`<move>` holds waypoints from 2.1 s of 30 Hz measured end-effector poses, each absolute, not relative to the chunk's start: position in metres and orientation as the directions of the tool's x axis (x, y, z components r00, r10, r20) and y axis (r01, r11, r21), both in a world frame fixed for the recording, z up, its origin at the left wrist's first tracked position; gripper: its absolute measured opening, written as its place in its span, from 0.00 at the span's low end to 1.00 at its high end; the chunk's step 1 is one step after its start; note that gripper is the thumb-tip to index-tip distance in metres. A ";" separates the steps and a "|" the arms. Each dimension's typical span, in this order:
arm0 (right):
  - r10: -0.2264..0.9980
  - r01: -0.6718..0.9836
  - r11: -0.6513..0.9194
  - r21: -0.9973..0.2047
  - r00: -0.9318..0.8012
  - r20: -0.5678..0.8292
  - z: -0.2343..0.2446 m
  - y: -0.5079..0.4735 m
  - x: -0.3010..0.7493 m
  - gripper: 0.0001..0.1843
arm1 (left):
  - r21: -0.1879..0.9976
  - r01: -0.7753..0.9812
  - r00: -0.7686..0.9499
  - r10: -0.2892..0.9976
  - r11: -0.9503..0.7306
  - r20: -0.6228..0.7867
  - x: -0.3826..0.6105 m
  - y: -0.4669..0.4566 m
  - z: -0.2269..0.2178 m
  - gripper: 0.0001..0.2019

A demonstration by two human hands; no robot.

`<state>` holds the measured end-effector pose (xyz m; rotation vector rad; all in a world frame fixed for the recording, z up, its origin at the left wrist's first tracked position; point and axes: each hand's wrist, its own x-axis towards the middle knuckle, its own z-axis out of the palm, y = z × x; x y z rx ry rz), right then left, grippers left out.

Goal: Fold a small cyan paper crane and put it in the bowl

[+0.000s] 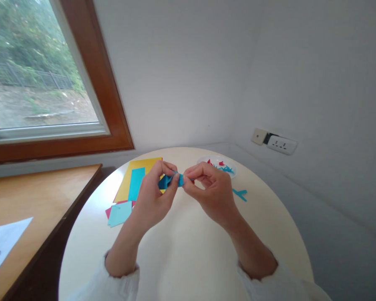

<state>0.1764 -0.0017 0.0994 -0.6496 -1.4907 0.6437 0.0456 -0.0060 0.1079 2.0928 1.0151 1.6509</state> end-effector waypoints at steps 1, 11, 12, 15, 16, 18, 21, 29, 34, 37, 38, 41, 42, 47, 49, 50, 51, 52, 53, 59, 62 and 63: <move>0.735 0.010 0.678 -0.735 -0.015 0.677 0.099 -0.002 0.176 0.07 | 0.610 0.349 0.095 0.675 -0.711 0.732 0.046 -0.006 0.108 0.07; 0.742 0.018 0.671 -0.741 -0.017 0.671 0.099 0.000 0.176 0.06 | 0.628 0.349 0.083 0.691 -0.695 0.718 0.047 -0.005 0.106 0.07; 0.744 0.021 0.669 -0.743 -0.017 0.668 0.099 0.000 0.176 0.05 | 0.632 0.342 0.078 0.691 -0.696 0.719 0.047 -0.005 0.106 0.07; 0.750 0.039 0.661 -0.750 -0.015 0.661 0.099 0.000 0.176 0.05 | 0.648 0.316 0.051 0.694 -0.693 0.718 0.048 -0.004 0.106 0.06; 0.754 0.044 0.656 -0.753 -0.014 0.656 0.099 0.000 0.175 0.05 | 0.653 0.308 0.044 0.696 -0.692 0.716 0.048 -0.004 0.106 0.06; 0.768 0.046 0.640 -0.767 -0.011 0.640 0.098 0.001 0.176 0.04 | 0.659 0.298 0.030 0.697 -0.690 0.716 0.048 -0.003 0.105 0.06; 0.801 0.012 0.598 -0.801 -0.011 0.598 0.098 0.004 0.176 0.05 | 0.658 0.294 0.013 0.691 -0.693 0.723 0.047 -0.001 0.104 0.06; 0.844 -0.114 0.532 -0.839 -0.005 0.536 0.097 0.010 0.177 0.11 | 0.652 0.303 0.010 0.687 -0.695 0.727 0.044 0.002 0.101 0.08; 0.839 -0.131 0.535 -0.835 -0.031 0.543 0.099 0.008 0.178 0.10 | 0.638 0.319 0.006 0.675 -0.700 0.738 0.044 0.002 0.101 0.08; 0.839 -0.136 0.532 -0.836 -0.051 0.542 0.102 0.009 0.180 0.09 | 0.616 0.334 0.008 0.656 -0.713 0.755 0.043 0.002 0.101 0.08; 0.841 -0.131 0.529 -0.838 -0.055 0.539 0.102 0.009 0.180 0.09 | 0.610 0.339 0.006 0.651 -0.716 0.759 0.043 0.003 0.101 0.08; 0.857 -0.098 0.503 -0.859 -0.070 0.510 0.103 0.010 0.182 0.10 | 0.599 0.358 0.002 0.642 -0.716 0.767 0.042 0.004 0.101 0.08; 0.862 -0.080 0.494 -0.866 -0.082 0.500 0.103 0.011 0.182 0.10 | 0.593 0.366 0.004 0.639 -0.717 0.769 0.042 0.004 0.100 0.08; 0.860 0.000 0.495 -0.869 -0.142 0.490 0.101 0.011 0.182 0.13 | 0.554 0.397 0.016 0.609 -0.732 0.793 0.042 0.004 0.099 0.08; 0.852 -0.001 0.511 -0.860 -0.130 0.507 0.101 0.011 0.182 0.13 | 0.547 0.399 0.019 0.603 -0.736 0.797 0.042 0.004 0.099 0.08; 0.848 -0.007 0.519 -0.855 -0.121 0.516 0.101 0.011 0.181 0.13 | 0.546 0.398 0.018 0.602 -0.737 0.798 0.042 0.004 0.099 0.08; 0.843 -0.013 0.528 -0.849 -0.112 0.526 0.101 0.011 0.181 0.13 | 0.546 0.396 0.017 0.600 -0.739 0.800 0.042 0.004 0.099 0.08; 0.838 -0.019 0.537 -0.843 -0.105 0.536 0.101 0.011 0.181 0.13 | 0.547 0.394 0.015 0.600 -0.739 0.800 0.042 0.004 0.099 0.08; 0.833 -0.022 0.545 -0.838 -0.100 0.545 0.101 0.011 0.181 0.13 | 0.549 0.392 0.012 0.601 -0.738 0.799 0.042 0.003 0.099 0.08; 0.807 0.034 0.588 -0.808 -0.104 0.582 0.098 0.012 0.182 0.10 | 0.566 0.376 0.001 0.611 -0.734 0.792 0.043 0.002 0.100 0.08; 0.795 0.069 0.606 -0.793 -0.106 0.598 0.098 0.013 0.183 0.10 | 0.563 0.385 -0.005 0.609 -0.731 0.793 0.042 0.002 0.100 0.08; 0.791 0.077 0.610 -0.788 -0.101 0.603 0.098 0.013 0.184 0.10 | 0.562 0.390 -0.009 0.607 -0.730 0.795 0.042 0.002 0.100 0.08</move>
